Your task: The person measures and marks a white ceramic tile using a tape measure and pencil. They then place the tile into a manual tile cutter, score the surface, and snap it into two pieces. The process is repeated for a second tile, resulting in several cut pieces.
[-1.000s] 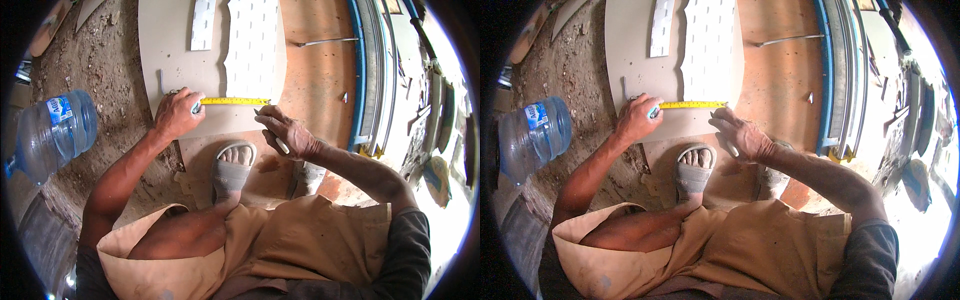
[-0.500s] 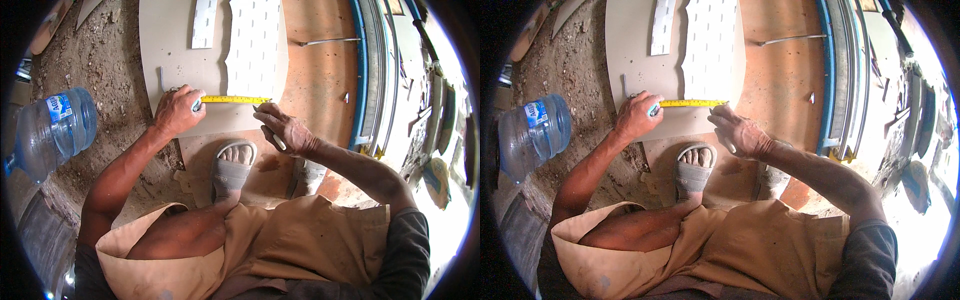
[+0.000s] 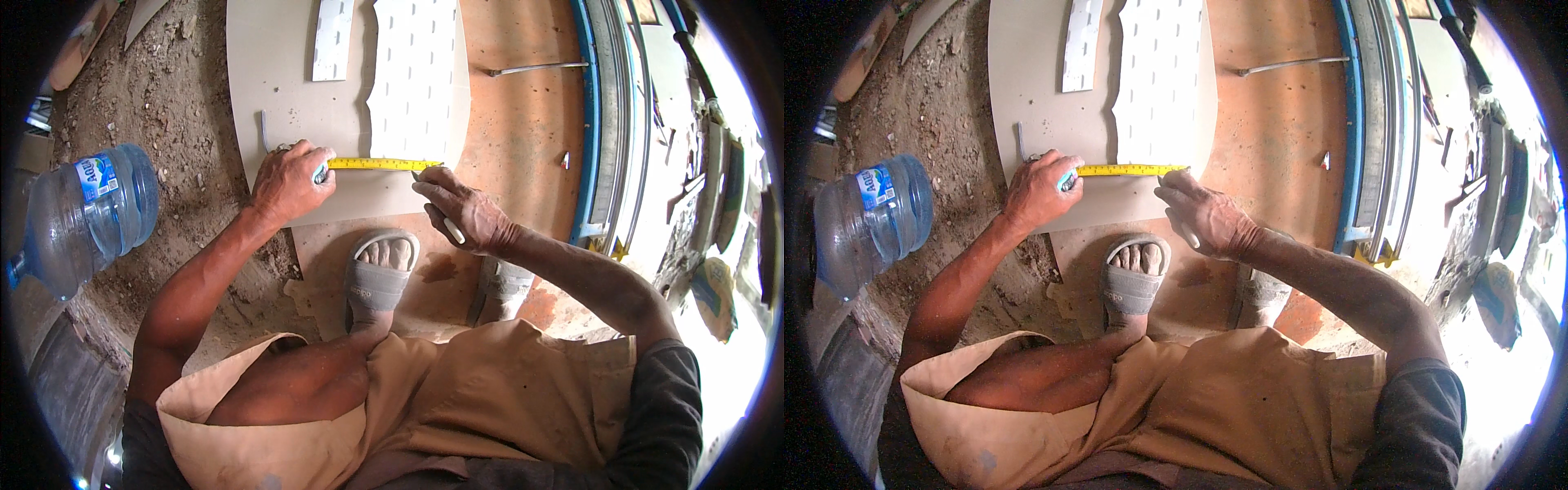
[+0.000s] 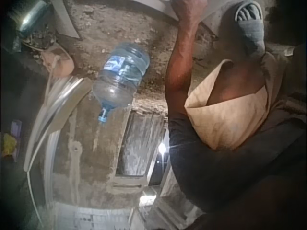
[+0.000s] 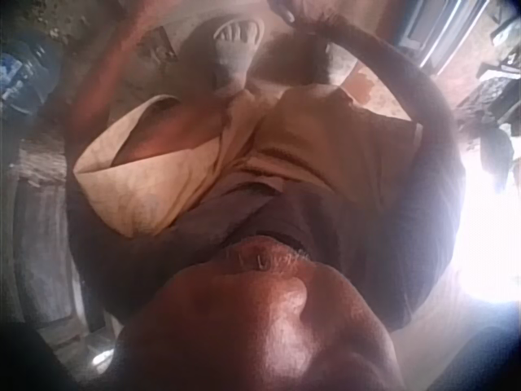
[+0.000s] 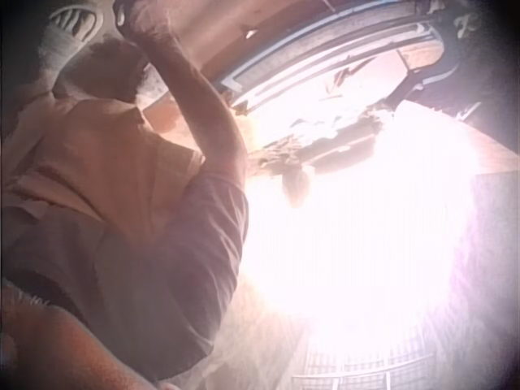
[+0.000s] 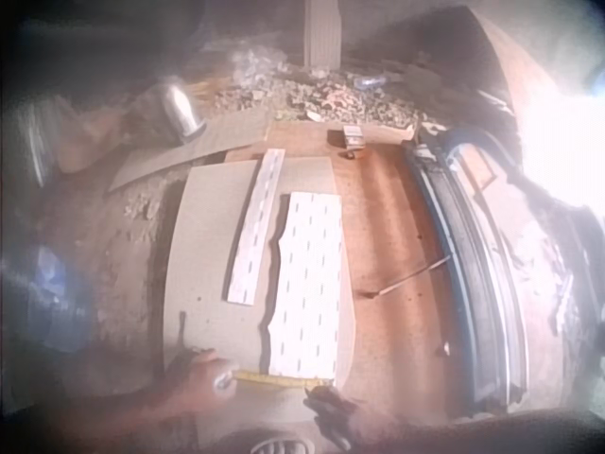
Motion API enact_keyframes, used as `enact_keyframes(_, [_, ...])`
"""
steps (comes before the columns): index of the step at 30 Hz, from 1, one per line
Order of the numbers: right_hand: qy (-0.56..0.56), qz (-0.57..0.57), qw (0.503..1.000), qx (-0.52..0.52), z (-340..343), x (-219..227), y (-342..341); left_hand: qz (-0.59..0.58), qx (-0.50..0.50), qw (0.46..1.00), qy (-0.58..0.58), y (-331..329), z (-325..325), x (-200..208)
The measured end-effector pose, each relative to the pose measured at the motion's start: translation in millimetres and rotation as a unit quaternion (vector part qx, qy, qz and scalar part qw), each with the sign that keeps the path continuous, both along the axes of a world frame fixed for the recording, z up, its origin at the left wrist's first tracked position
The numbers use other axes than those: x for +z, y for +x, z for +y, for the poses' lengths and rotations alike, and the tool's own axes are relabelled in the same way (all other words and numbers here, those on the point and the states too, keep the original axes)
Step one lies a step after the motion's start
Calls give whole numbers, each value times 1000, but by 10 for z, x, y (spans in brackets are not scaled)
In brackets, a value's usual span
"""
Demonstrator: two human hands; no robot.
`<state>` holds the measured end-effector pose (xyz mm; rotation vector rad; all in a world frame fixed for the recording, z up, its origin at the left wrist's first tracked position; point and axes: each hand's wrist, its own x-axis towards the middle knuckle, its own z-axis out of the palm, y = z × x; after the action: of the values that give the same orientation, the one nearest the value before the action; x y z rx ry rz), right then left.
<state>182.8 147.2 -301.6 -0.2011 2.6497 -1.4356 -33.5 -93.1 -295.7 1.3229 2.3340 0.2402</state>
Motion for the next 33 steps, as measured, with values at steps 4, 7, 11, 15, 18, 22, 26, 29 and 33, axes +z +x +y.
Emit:
enact_keyframes(4, [-1, 14, 1000, -1, 5, -25, -11, 2, 1, 1000, 3, 2, -8, -14])
enact_keyframes(7, [4, 7, 1000, -3, -2, -38, -6, -2, 8, 1000, -3, 6, -25, -49])
enact_keyframes(11, [0, 13, 1000, 0, 1, -35, -14, -6, 4, 1000, -2, 1, -17, -32])
enact_keyframes(15, [5, 10, 1000, -4, -8, -33, -21, -6, 6, 1000, -16, 2, -3, -12])
enact_keyframes(18, [4, 8, 1000, -2, 3, -21, -37, -1, 5, 1000, -16, 4, -8, -19])
enact_keyframes(22, [1, 3, 1000, -2, 3, -25, -33, -4, 4, 1000, -12, 3, 14, 11])
enact_keyframes(26, [0, 18, 1000, -4, 2, -55, -25, -3, 6, 1000, -14, 6, 9, 1])
enact_keyframes(29, [-4, 9, 1000, -5, -5, -61, -28, -3, 3, 1000, -9, 4, 10, 6])
enact_keyframes(33, [-22, 18, 1000, 10, 0, -83, -38, 0, -2, 1000, 1, 3, 17, 11])
